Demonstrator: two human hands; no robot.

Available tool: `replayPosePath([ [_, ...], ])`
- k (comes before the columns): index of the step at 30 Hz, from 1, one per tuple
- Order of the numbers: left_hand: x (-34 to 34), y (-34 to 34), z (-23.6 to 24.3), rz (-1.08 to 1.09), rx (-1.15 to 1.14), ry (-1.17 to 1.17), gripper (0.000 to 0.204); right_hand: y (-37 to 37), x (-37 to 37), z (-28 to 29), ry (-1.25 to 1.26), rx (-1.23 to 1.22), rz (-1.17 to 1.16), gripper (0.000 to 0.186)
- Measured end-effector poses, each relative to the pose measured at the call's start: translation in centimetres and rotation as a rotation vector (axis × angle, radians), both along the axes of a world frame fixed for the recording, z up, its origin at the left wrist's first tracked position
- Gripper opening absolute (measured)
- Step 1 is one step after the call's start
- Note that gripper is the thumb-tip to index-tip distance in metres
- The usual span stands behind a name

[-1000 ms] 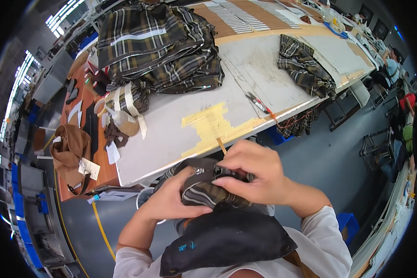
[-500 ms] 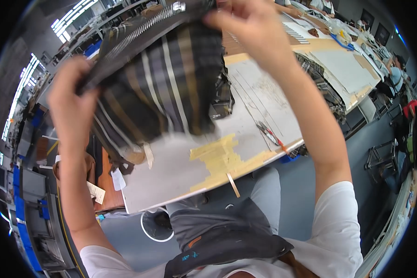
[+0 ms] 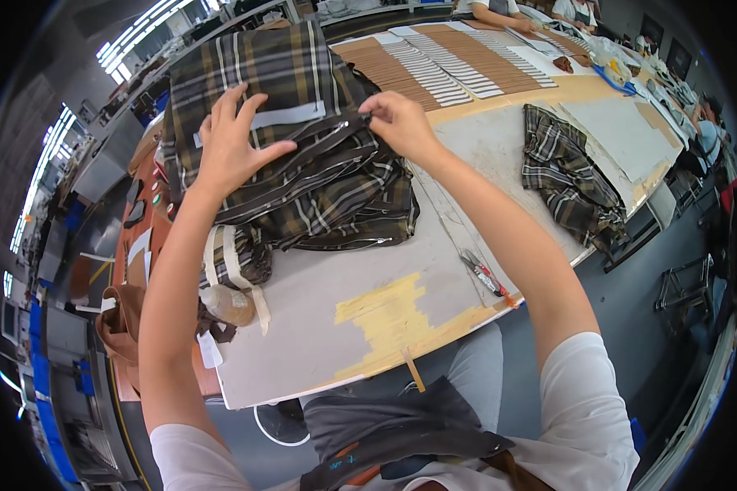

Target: Attaching or finishing parts of a plaid leather or textile bag using hand tools and adhesive.

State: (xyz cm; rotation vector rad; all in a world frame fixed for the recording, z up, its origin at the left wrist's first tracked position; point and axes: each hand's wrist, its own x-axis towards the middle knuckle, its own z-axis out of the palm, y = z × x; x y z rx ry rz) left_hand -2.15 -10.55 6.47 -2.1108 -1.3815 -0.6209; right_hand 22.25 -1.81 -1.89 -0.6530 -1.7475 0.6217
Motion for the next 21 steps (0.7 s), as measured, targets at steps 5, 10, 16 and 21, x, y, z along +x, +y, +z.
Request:
replayPosePath([
  [5,3.5,6.4,-3.6,0.206,0.061,0.099,0.076,0.3,2.5,-2.5,0.077,0.126,0.049,0.021],
  [10,-2.0,11.3,-8.2,0.467,-0.362,0.073,0.074,0.3,10.4,-4.0,-0.16,0.184,-0.151,0.019],
  [16,-0.5,12.4,-7.7,0.447,-0.54,0.044,0.068,2.6,27.8,-7.0,-0.927,-0.043,-1.13,0.056],
  [21,-1.1,10.6,-6.4,0.307,-0.42,0.027,0.069,5.9,34.5,-8.3,-0.65,-0.481,-0.603,0.031],
])
